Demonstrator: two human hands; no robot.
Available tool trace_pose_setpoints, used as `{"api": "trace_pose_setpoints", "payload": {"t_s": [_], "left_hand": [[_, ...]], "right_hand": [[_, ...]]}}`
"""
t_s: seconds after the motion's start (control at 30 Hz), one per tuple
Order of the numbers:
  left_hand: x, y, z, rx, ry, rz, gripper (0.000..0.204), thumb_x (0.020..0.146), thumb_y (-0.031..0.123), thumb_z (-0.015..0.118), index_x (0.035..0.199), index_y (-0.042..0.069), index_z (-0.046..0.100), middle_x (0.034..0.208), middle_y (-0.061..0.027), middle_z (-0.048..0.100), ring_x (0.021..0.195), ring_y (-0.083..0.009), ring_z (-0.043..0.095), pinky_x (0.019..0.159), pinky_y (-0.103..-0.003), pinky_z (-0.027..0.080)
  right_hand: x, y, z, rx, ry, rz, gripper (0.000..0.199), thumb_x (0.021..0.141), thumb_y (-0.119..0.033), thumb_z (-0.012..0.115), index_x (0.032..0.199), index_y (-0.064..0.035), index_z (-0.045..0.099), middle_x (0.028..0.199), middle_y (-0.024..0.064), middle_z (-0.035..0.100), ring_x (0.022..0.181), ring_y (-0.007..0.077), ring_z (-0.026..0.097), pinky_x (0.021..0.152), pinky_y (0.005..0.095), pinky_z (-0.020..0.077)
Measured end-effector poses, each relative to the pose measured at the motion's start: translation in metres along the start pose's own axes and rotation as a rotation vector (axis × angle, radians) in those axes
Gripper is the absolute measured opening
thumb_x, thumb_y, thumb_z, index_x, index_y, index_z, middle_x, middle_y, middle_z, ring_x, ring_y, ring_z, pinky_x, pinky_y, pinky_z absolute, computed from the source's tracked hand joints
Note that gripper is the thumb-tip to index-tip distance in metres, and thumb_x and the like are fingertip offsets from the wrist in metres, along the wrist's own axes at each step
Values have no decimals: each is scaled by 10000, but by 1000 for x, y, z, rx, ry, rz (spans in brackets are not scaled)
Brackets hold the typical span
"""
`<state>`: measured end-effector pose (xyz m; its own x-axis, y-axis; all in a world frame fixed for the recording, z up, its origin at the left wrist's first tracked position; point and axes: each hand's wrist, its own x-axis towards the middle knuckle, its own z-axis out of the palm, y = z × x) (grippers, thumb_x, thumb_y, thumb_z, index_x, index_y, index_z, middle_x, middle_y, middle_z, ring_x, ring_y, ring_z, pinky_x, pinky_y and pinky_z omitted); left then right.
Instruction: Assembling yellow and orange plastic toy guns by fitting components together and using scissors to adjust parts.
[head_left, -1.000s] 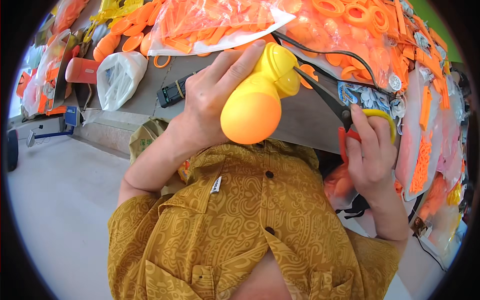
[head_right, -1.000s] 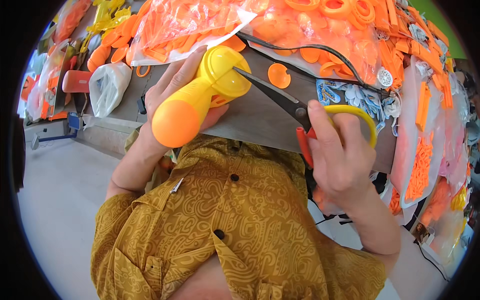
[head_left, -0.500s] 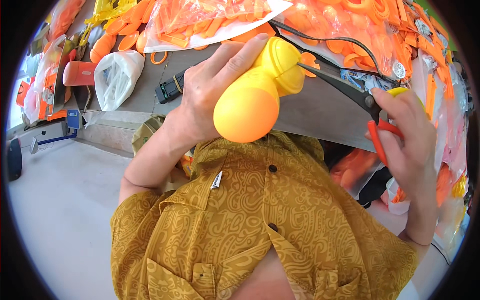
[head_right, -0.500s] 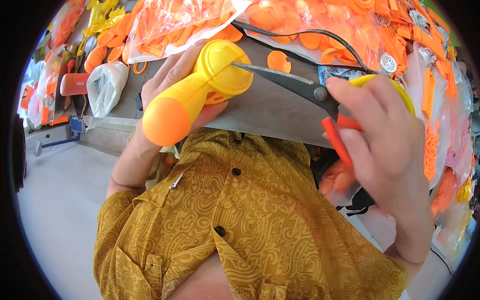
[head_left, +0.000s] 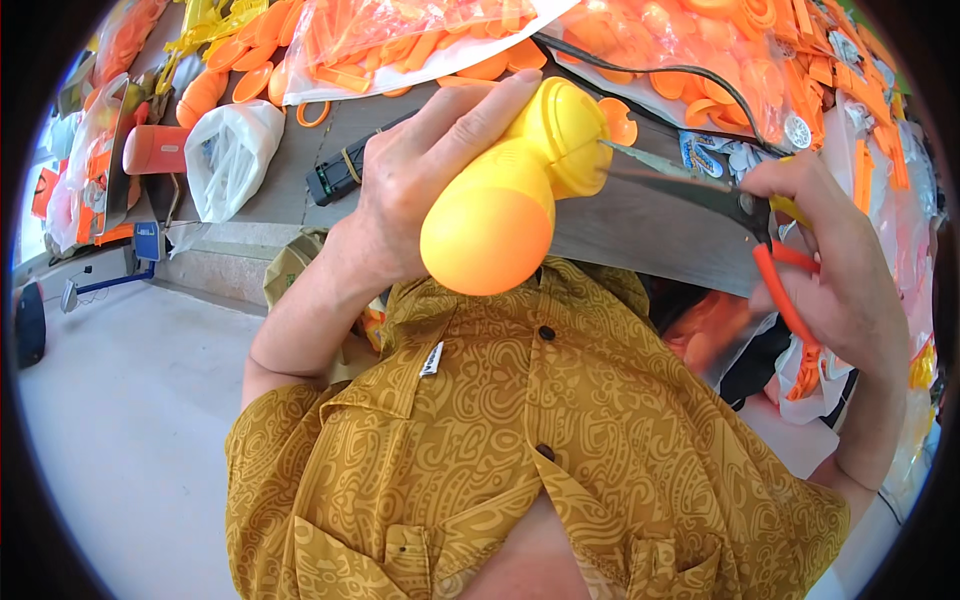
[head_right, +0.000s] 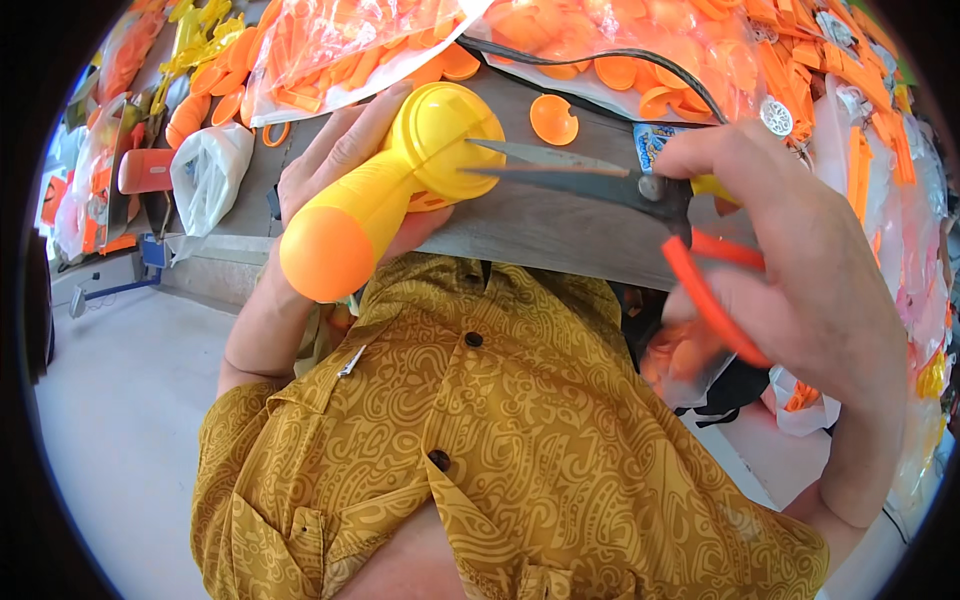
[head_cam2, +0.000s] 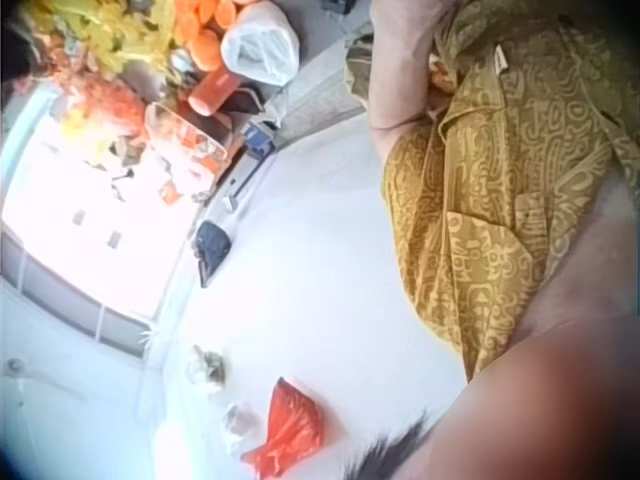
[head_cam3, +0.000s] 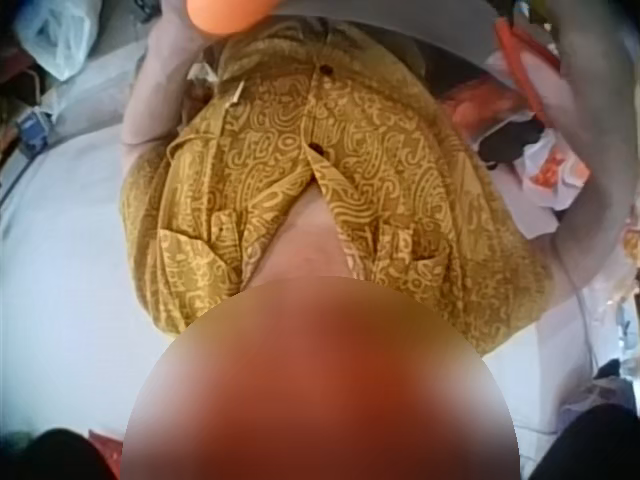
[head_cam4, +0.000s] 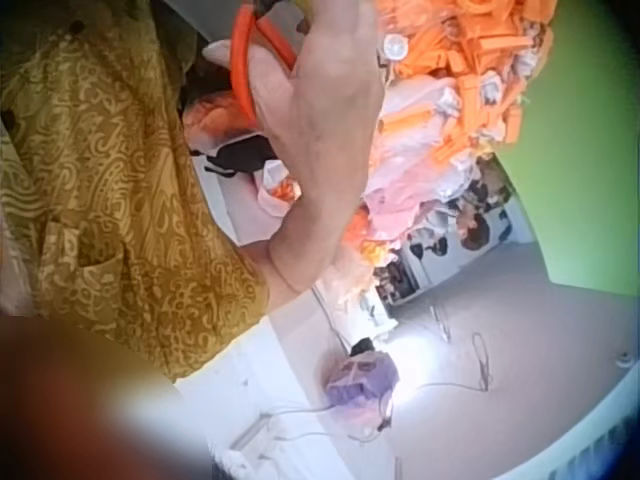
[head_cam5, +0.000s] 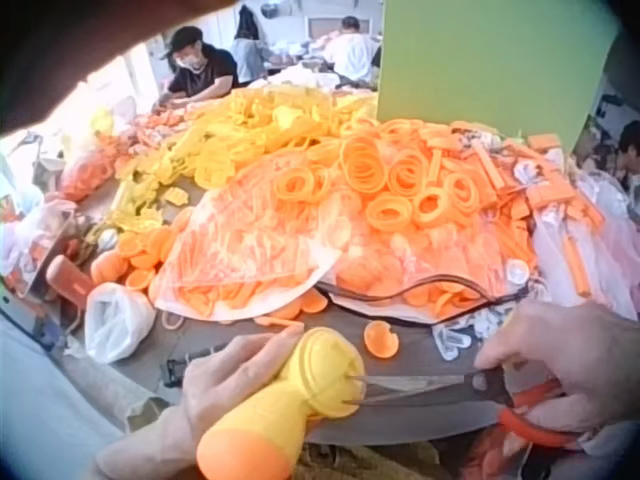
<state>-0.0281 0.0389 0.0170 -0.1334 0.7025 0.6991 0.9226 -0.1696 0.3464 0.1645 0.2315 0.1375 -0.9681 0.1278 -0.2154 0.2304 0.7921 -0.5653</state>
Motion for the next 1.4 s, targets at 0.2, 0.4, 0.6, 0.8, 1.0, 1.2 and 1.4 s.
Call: {"api": "trace_pose_setpoints", "payload": {"t_s": [0.2,0.4,0.6,0.8,1.0,1.2,1.4], "left_hand": [[0,0,1,-40,20,-47,540,634,110,669,1130,-38,515,871,-142,575,671,-251,595,590,-302,492],[-1,2,0,-34,32,-73,533,637,110,670,1125,-40,518,867,-140,575,671,-247,595,586,-302,492],[-5,5,-2,-36,-40,-175,729,502,108,793,1160,29,489,985,-105,595,812,-231,609,702,-295,503],[-3,7,-5,-125,-85,-219,739,519,95,787,1183,20,472,1055,-125,575,898,-247,592,763,-310,486],[-5,6,-6,-124,-92,-237,739,536,100,784,1196,13,462,1075,-134,568,924,-253,581,789,-315,473],[-1,10,-6,-126,-83,-243,737,535,102,782,1193,10,462,1060,-130,574,922,-252,582,786,-313,474],[0,2,0,-38,2,-38,591,612,103,688,1149,-50,495,895,-147,571,669,-238,596,578,-297,494]], "right_hand": [[-3,-3,-1,-67,-9,-64,606,527,57,678,1080,-44,451,897,85,460,783,190,469,661,252,411],[-1,-11,1,-51,15,-59,614,502,-15,738,1055,-30,470,884,88,478,761,196,467,646,262,401],[-3,-10,2,-31,28,-84,594,507,-17,733,1044,-22,479,882,93,485,750,195,465,634,269,398],[-6,-11,3,16,31,-35,560,532,28,707,1042,-18,479,885,85,472,759,181,465,624,266,403],[-3,-8,3,18,34,-133,570,508,84,679,1032,-18,481,873,85,469,756,183,461,617,257,401],[-4,-16,2,3,33,-63,634,459,-23,770,1024,-27,481,835,81,470,754,206,466,658,274,392],[-5,-21,2,-28,49,-23,598,462,-26,763,991,-32,485,848,89,486,770,238,494,672,310,404]]}}
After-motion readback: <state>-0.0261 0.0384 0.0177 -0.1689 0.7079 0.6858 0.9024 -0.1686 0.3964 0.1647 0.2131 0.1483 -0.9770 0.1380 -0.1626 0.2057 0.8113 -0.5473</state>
